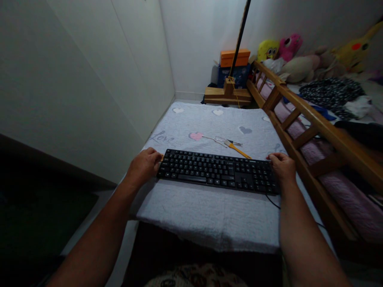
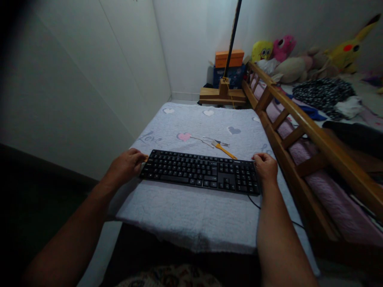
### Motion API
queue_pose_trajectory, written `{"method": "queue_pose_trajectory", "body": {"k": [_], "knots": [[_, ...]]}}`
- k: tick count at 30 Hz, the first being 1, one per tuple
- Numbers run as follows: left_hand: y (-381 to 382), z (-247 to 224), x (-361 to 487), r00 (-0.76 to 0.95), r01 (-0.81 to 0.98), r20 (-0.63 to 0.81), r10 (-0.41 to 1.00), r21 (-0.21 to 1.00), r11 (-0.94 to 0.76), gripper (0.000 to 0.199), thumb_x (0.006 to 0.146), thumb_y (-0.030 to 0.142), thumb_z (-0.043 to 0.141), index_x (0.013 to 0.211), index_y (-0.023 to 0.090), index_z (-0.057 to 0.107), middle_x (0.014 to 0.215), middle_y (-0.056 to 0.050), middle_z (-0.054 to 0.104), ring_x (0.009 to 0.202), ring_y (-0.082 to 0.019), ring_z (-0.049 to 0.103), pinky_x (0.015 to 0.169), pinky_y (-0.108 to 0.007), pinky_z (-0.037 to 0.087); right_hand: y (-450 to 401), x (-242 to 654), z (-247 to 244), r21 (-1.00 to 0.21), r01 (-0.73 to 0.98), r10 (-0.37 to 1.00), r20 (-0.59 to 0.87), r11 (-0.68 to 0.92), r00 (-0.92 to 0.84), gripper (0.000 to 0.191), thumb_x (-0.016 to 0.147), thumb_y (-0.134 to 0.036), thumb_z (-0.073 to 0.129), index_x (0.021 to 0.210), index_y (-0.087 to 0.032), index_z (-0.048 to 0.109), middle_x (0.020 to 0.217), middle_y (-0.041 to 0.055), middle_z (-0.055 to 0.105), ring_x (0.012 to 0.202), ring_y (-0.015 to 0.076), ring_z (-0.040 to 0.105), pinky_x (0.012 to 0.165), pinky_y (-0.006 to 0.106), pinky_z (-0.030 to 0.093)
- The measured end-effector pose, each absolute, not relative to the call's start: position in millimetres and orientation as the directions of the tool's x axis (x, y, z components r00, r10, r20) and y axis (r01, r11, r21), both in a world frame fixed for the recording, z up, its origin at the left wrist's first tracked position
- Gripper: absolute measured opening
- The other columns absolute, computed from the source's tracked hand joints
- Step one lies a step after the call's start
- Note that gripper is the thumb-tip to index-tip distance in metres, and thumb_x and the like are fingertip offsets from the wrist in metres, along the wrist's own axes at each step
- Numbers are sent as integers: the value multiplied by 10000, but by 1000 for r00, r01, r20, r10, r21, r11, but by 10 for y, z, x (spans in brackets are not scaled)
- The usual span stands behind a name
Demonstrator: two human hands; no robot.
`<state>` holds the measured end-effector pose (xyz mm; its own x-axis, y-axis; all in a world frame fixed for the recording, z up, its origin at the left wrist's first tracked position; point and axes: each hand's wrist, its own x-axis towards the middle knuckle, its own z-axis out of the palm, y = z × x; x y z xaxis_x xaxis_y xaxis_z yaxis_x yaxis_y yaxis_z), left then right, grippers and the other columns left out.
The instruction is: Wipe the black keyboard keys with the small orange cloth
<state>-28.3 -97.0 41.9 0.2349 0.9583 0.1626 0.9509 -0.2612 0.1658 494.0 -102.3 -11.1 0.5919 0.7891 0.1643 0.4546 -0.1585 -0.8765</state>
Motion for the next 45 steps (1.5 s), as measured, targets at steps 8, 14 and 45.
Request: {"method": "queue_pose_trajectory", "body": {"k": [8,14,45], "knots": [[-1156,575,206,319,808,303,898,409,-425,235,941,204,521,1037,196,735,1049,-74,689,1012,-207,658,938,-346,544,-1018,4960,-137,-866,471,789,172,-164,590,239,667,-409,632,713,-188,712,634,28,669,594,177,571,575,290,428],[-1225,509,847,489,674,320,811,451,-585,218,942,119,536,1017,183,730,1071,-80,691,1005,-193,652,939,-341,540,-1010,4964,-136,-876,455,789,163,-160,592,245,661,-414,641,711,-186,714,623,23,659,584,180,570,576,298,427],[-1256,448,1216,596,713,184,782,327,-621,254,955,107,503,1033,190,730,1042,-87,681,980,-222,614,896,-369,512,-1028,4886,-38,-865,470,777,169,-179,607,209,633,-379,627,667,-188,706,578,27,641,559,180,557,540,297,399]]}}
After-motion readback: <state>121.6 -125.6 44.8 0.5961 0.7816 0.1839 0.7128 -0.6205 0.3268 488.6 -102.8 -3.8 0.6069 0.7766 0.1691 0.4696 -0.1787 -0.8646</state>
